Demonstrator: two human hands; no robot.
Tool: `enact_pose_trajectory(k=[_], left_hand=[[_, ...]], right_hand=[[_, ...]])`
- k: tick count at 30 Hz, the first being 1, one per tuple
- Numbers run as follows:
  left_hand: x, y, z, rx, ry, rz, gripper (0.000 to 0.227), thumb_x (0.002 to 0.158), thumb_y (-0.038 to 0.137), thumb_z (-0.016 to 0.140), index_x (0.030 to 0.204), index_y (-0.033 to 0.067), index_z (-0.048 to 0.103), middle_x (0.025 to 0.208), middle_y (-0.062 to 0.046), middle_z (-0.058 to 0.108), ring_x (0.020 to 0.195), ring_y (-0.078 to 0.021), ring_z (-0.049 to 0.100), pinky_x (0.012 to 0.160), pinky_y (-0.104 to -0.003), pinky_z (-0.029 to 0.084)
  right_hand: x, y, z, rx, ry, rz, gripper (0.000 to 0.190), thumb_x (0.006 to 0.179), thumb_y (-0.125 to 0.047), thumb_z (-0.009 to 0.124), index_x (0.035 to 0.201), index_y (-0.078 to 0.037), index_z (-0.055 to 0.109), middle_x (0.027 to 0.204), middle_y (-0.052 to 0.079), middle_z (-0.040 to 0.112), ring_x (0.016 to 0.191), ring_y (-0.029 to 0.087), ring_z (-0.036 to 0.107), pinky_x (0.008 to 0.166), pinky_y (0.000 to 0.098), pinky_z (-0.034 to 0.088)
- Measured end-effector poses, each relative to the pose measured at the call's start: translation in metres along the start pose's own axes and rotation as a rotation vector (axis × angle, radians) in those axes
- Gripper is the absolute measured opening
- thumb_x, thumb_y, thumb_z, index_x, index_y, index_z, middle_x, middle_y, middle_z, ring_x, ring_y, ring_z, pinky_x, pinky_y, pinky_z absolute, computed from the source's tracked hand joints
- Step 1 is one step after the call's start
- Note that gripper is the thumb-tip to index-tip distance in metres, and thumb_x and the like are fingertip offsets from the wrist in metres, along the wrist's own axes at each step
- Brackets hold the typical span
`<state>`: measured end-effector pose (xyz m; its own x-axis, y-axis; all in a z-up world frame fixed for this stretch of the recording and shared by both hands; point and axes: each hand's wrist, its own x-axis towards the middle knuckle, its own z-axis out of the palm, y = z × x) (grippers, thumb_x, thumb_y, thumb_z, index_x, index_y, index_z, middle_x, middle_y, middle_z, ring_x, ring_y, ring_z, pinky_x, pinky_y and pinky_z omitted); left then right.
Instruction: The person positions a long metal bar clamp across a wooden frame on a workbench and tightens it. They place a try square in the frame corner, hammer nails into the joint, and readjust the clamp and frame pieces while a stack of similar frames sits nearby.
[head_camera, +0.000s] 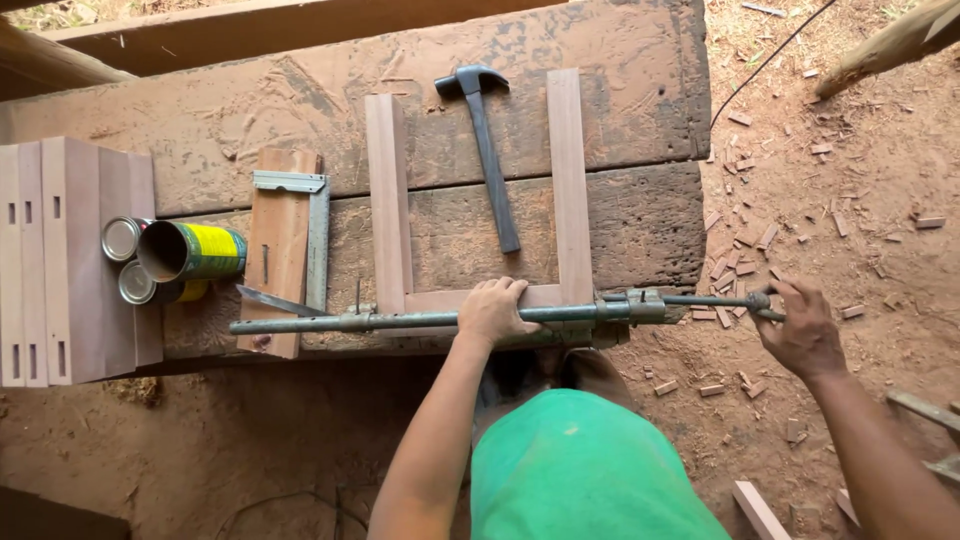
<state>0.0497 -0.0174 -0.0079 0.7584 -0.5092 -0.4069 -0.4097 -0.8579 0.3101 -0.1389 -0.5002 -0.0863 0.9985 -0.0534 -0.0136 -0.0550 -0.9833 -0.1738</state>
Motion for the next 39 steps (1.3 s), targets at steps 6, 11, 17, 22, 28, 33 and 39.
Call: enact_pose_trajectory(k=[6,11,17,22,28,33,39], left_hand=[[-0.020,-0.002,0.017,0.052,0.518,0.257,0.044,0.069,0.033,0.089,0.095,0.0129,0.060,0.106,-0.005,0.064,0.097,-0.0232,0.059,0.094,-0.035,0.047],[-0.030,-0.014,0.037,0.195,0.409,0.121,0.042,0.072,0.045,0.082,0.095,0.0165,0.062,0.099,-0.003,0.065,0.090,-0.0247,0.063,0.083,-0.038,0.049],[-0.014,-0.015,0.030,0.163,0.228,0.032,0.045,0.073,0.058,0.080,0.089,0.0171,0.069,0.096,-0.003,0.071,0.089,-0.0264,0.067,0.084,-0.039,0.053],[-0.011,-0.016,0.029,0.170,0.182,0.045,0.043,0.073,0.056,0.080,0.089,0.0175,0.069,0.097,-0.003,0.071,0.088,-0.0262,0.067,0.081,-0.040,0.054],[-0.009,-0.015,0.024,0.130,0.117,0.006,0.041,0.074,0.052,0.080,0.090,0.0159,0.070,0.100,-0.005,0.070,0.091,-0.0286,0.065,0.083,-0.041,0.054],[-0.005,-0.012,0.008,0.098,-0.102,-0.052,0.039,0.081,0.053,0.075,0.097,0.0170,0.072,0.102,-0.005,0.072,0.096,-0.0290,0.065,0.087,-0.042,0.053],[-0.007,-0.018,0.021,0.140,0.070,0.009,0.038,0.079,0.053,0.077,0.086,0.0160,0.070,0.094,-0.005,0.072,0.086,-0.0279,0.067,0.079,-0.042,0.055]], right_hand=[[-0.019,-0.022,-0.019,1.595,0.031,0.920,0.039,0.105,-0.017,0.035,0.142,-0.009,0.043,0.112,0.006,0.054,0.096,0.015,0.053,0.084,0.0282,0.047],[-0.020,-0.013,-0.030,1.644,0.030,1.154,0.035,0.114,-0.045,0.041,0.128,-0.014,0.051,0.106,0.000,0.056,0.093,0.009,0.056,0.078,0.0218,0.052],[0.020,-0.025,-0.063,1.224,-0.216,1.045,0.030,0.117,-0.026,0.046,0.135,-0.003,0.054,0.105,0.015,0.062,0.089,0.024,0.057,0.072,0.0344,0.046],[0.070,-0.061,-0.083,0.812,-0.373,1.156,0.031,0.117,-0.024,0.049,0.122,0.003,0.062,0.101,0.020,0.055,0.084,0.026,0.051,0.068,0.0343,0.045],[0.095,-0.057,-0.040,0.432,-0.344,1.289,0.054,0.108,-0.052,0.063,0.090,-0.001,0.067,0.068,0.004,0.062,0.048,0.012,0.031,0.041,0.0301,0.023],[0.075,-0.052,-0.036,1.031,0.286,1.381,0.028,0.102,-0.011,0.075,0.087,-0.017,0.052,0.092,-0.002,0.052,0.063,0.009,0.070,0.053,0.0150,0.071],[0.059,-0.042,-0.009,0.979,0.509,1.335,0.052,0.110,-0.020,0.081,0.077,-0.027,0.041,0.076,-0.012,0.042,0.053,0.004,0.040,0.041,0.0241,0.038]])
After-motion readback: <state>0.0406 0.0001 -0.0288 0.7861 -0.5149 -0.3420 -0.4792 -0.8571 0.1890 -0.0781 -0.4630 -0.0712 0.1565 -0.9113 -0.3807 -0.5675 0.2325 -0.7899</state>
